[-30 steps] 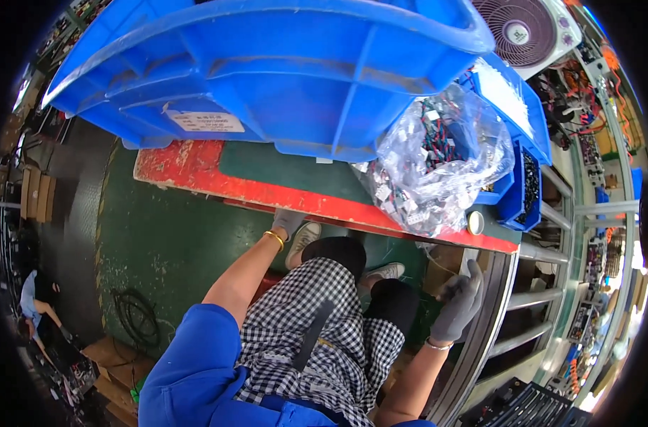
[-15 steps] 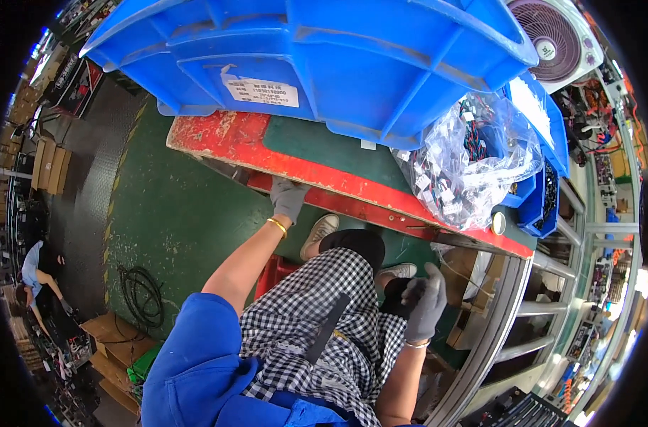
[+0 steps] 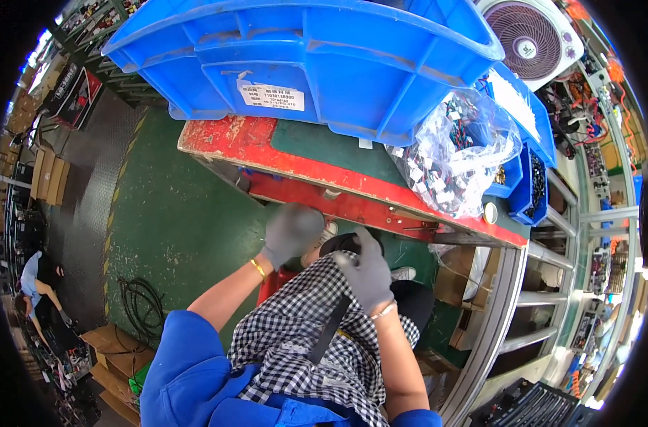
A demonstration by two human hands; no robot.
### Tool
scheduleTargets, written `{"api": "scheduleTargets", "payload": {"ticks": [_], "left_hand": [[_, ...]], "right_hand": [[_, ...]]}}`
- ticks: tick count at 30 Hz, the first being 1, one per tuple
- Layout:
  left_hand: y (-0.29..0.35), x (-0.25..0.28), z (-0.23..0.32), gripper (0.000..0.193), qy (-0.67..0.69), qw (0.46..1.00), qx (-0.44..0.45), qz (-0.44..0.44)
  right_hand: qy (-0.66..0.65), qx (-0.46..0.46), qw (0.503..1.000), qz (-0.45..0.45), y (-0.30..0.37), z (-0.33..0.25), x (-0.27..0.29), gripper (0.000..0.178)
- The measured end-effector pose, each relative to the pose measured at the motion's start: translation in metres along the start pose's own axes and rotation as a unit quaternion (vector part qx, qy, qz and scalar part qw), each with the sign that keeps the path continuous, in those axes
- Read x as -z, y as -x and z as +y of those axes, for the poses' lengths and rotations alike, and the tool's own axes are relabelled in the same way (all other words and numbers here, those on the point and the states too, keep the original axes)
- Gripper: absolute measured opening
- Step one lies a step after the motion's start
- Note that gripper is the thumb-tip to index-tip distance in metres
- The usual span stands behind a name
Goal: The person assembles components on a printed circuit board by hand, connecting a wiring harness to electronic connectors within a metal housing.
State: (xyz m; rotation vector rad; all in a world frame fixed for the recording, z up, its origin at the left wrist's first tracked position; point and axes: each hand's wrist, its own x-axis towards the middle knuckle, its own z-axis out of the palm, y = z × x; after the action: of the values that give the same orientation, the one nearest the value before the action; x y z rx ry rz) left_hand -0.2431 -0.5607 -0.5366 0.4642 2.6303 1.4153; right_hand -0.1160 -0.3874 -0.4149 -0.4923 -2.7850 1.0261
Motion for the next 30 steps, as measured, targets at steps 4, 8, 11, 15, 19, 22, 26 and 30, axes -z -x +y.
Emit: {"api": "scheduleTargets", "payload": {"ticks": [4,8,11,15,19,22,26,30], "left_hand": [[0.031,-0.004,-0.009,0.078,0.036,0.990,-0.109,-0.078],[0.049,-0.031,-0.022,0.076,0.559,0.798,0.192,-0.116],[0.050,-0.029,-0.023,0.071,0.511,0.836,0.139,-0.146],[0.049,-0.028,-0.053,0.068,0.365,0.915,0.053,-0.166],[0.043,0.008,0.006,0.067,0.208,0.943,-0.068,-0.251],[0.034,0.015,0.008,0.065,-0.001,0.952,-0.178,-0.248],[0.040,0.012,-0.007,0.069,-0.234,0.884,-0.377,-0.147],[0.042,0.017,0.019,0.071,-0.154,0.913,-0.298,-0.231]], "right_hand": [[0.036,0.018,0.997,-0.059,-0.022,-0.063,-0.005,0.078],[0.185,-0.024,0.954,-0.236,-0.035,-0.072,-0.011,0.083],[0.218,0.014,0.952,-0.214,-0.031,-0.069,-0.011,0.066],[0.209,0.095,0.949,-0.217,-0.033,-0.056,-0.007,0.061],[0.196,0.232,0.916,-0.262,-0.033,-0.043,0.010,0.052],[0.258,0.287,0.888,-0.248,-0.025,-0.046,0.014,0.047],[0.227,0.342,0.897,-0.160,-0.012,-0.038,0.008,0.053],[0.264,0.285,0.910,-0.142,-0.003,-0.046,0.018,0.060]]}}
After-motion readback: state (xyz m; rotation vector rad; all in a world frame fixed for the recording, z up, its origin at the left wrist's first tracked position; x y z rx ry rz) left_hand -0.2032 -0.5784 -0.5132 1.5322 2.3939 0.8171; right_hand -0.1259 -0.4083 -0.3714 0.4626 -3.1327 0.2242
